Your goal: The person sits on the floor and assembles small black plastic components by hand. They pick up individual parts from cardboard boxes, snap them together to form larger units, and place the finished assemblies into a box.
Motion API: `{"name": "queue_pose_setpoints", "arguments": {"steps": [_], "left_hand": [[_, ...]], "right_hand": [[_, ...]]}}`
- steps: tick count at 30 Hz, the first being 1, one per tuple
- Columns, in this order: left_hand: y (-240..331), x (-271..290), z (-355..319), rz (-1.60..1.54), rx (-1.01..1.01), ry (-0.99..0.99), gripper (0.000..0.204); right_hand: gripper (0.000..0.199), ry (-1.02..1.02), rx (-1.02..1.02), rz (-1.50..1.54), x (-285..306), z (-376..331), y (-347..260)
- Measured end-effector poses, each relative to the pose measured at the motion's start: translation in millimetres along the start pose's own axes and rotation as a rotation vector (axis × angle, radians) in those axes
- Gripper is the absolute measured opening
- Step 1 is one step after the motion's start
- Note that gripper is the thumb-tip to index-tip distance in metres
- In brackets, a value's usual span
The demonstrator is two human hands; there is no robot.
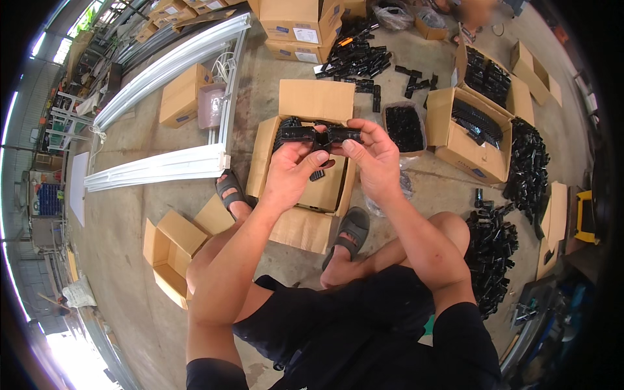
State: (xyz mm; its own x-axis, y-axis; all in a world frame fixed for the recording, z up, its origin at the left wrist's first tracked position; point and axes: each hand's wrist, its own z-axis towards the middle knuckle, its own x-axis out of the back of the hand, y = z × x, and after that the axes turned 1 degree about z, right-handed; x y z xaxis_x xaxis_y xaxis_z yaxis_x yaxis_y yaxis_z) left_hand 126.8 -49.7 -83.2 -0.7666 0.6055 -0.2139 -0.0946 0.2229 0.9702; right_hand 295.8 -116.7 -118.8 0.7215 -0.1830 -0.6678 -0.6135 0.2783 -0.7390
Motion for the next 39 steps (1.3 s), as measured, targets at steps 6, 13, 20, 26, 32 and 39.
{"name": "queue_pose_setpoints", "arguments": {"steps": [6, 13, 20, 26, 32, 39], "left_hand": [[-2, 4, 3, 0.111, 0.014, 0.037, 0.038], [7, 5, 2, 0.349, -0.002, 0.037, 0.052], [25, -1, -4, 0.618, 0.019, -0.08, 0.07], [18, -3, -4, 0.382, -0.074, 0.023, 0.052], [16, -2, -7, 0.382, -0.099, 0.176, 0.041], [40, 14, 8, 0.334, -0.16, 0.225, 0.036]], "right_hand": [[0.036, -0.001, -0.022, 0.035, 3, 0, 5], [0.037, -0.152, 0.064, -0.405, 15, 11, -1], [0.038, -0.329, -0.083, -0.505, 20, 9, -15], [0.037, -0.256, 0.045, -0.552, 19, 8, -8], [0.029, -0.178, -0.08, -0.375, 31, 19, 5], [0.028, 0.115, -0.489, -1.259, 199, 42, 96]]}}
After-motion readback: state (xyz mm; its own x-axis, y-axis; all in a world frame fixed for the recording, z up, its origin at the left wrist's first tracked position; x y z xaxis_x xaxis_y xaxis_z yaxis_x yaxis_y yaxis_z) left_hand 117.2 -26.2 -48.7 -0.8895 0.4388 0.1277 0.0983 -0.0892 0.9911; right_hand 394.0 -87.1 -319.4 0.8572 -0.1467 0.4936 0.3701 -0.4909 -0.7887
